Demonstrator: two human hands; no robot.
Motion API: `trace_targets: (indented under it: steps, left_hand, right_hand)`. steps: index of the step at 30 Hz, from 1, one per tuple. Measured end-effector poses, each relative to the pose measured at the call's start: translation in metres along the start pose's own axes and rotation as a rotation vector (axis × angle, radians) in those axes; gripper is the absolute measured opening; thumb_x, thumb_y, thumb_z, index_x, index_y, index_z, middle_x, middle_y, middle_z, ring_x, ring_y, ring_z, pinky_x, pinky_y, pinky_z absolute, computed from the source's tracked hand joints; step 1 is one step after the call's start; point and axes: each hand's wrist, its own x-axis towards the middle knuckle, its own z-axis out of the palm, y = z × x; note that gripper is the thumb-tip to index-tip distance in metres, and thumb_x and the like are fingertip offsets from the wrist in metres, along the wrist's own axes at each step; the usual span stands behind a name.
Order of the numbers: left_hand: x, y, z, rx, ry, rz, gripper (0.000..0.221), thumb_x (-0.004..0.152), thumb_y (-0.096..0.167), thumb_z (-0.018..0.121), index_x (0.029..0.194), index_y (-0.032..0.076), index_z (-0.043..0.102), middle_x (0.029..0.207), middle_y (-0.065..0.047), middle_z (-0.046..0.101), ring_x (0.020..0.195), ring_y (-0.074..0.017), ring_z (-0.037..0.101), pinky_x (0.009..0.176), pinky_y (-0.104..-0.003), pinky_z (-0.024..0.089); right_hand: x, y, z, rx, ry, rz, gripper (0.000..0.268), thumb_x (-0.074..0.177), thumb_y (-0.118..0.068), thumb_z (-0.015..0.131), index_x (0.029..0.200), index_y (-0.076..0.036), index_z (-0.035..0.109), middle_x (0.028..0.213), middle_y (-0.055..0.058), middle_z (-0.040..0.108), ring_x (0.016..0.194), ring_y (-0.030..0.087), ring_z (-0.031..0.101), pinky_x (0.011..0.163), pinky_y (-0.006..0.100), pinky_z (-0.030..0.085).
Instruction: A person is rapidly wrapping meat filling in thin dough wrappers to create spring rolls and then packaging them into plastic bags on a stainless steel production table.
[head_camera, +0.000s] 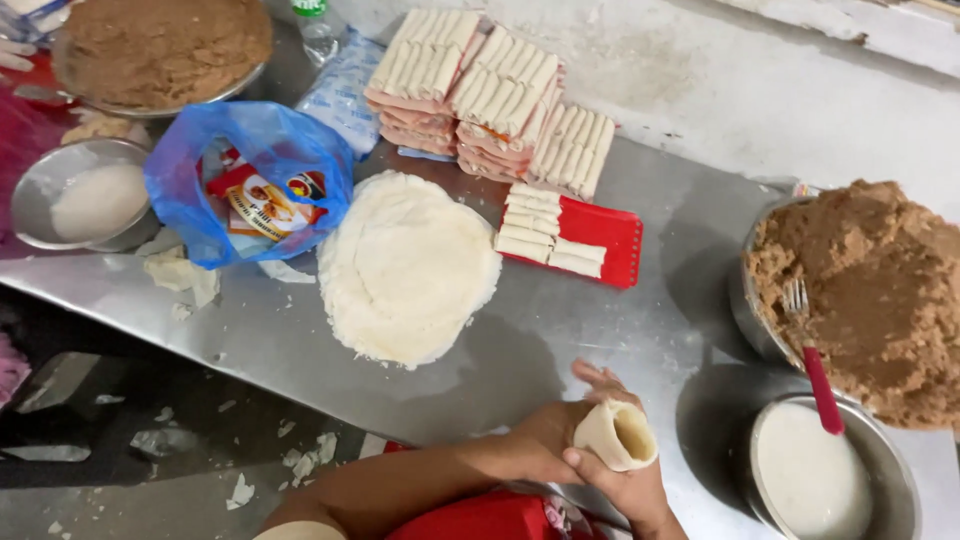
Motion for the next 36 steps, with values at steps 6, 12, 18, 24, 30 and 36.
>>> trace_targets:
  steps: [6, 12, 18, 24, 30, 36]
  left_hand:
    - [0.005, 0.054, -0.086, -0.161, -0.351, -0.474, 0.038, 0.070, 0.027, 0.059, 0.106, 0.015, 0.061, 0.098, -0.011, 0.069, 0.089, -0.0374, 0.067, 0.067, -0.046, 0.052]
    - [-0.047, -0.003, -0.120, -0.296, 0.116, -0.181, 0.136, 0.067, 0.037, 0.094, 0.164, 0.018, 0.000, 0.172, -0.019, 0.007, 0.157, -0.0429, 0.009, 0.123, -0.058, 0.010]
    - [-0.051, -0.008, -0.084, 0.146, -0.301, -0.275, 0.138, 0.080, 0.033, 0.093, 0.160, 0.013, -0.018, 0.168, -0.025, -0.023, 0.158, -0.0388, -0.015, 0.125, -0.055, -0.008]
    - [-0.041, -0.037, -0.066, -0.811, 0.383, -0.196, 0.099, 0.084, 0.003, 0.078, 0.164, 0.004, 0.019, 0.164, -0.025, 0.033, 0.146, -0.0354, 0.036, 0.114, -0.042, 0.040]
    - [-0.032, -0.030, -0.071, -1.475, 0.443, -0.499, 0.058, 0.095, 0.044, 0.064, 0.141, 0.010, 0.057, 0.131, -0.009, 0.064, 0.117, -0.0184, 0.063, 0.103, -0.041, 0.052]
    - [-0.057, -0.089, -0.028, -1.105, 0.328, -0.553, 0.071, 0.100, 0.061, 0.051, 0.147, 0.007, 0.049, 0.131, -0.014, 0.065, 0.118, -0.0246, 0.066, 0.103, -0.042, 0.052]
  right_hand:
    - [0.007, -0.015, 0.020, 0.179, 0.274, 0.079, 0.031, 0.080, -0.008, 0.080, 0.100, -0.013, 0.057, 0.083, 0.005, 0.072, 0.083, 0.018, 0.068, 0.091, 0.036, 0.056]
    - [0.023, -0.042, 0.001, -0.015, 0.431, -0.164, 0.034, 0.082, -0.013, 0.079, 0.105, -0.019, 0.054, 0.089, 0.002, 0.069, 0.084, 0.016, 0.069, 0.092, 0.033, 0.056]
    - [0.040, 0.054, 0.014, -0.003, 0.604, 0.553, 0.021, 0.080, -0.012, 0.079, 0.080, -0.017, 0.059, 0.076, -0.005, 0.058, 0.071, 0.009, 0.053, 0.072, 0.028, 0.047]
    - [0.038, 0.056, 0.014, 0.621, 0.430, 0.503, 0.127, 0.078, -0.057, 0.079, 0.165, -0.010, 0.001, 0.161, 0.029, 0.028, 0.144, 0.045, 0.039, 0.109, 0.059, 0.041]
    - [0.030, 0.060, 0.010, 0.500, 0.522, 0.703, 0.092, 0.079, 0.004, 0.075, 0.159, -0.001, 0.032, 0.126, 0.021, 0.053, 0.103, 0.030, 0.064, 0.084, 0.039, 0.060]
    - [0.022, 0.032, 0.010, 0.092, 0.426, 0.533, 0.054, 0.097, -0.036, 0.065, 0.138, -0.001, 0.063, 0.129, 0.017, 0.056, 0.116, 0.028, 0.060, 0.105, 0.041, 0.044]
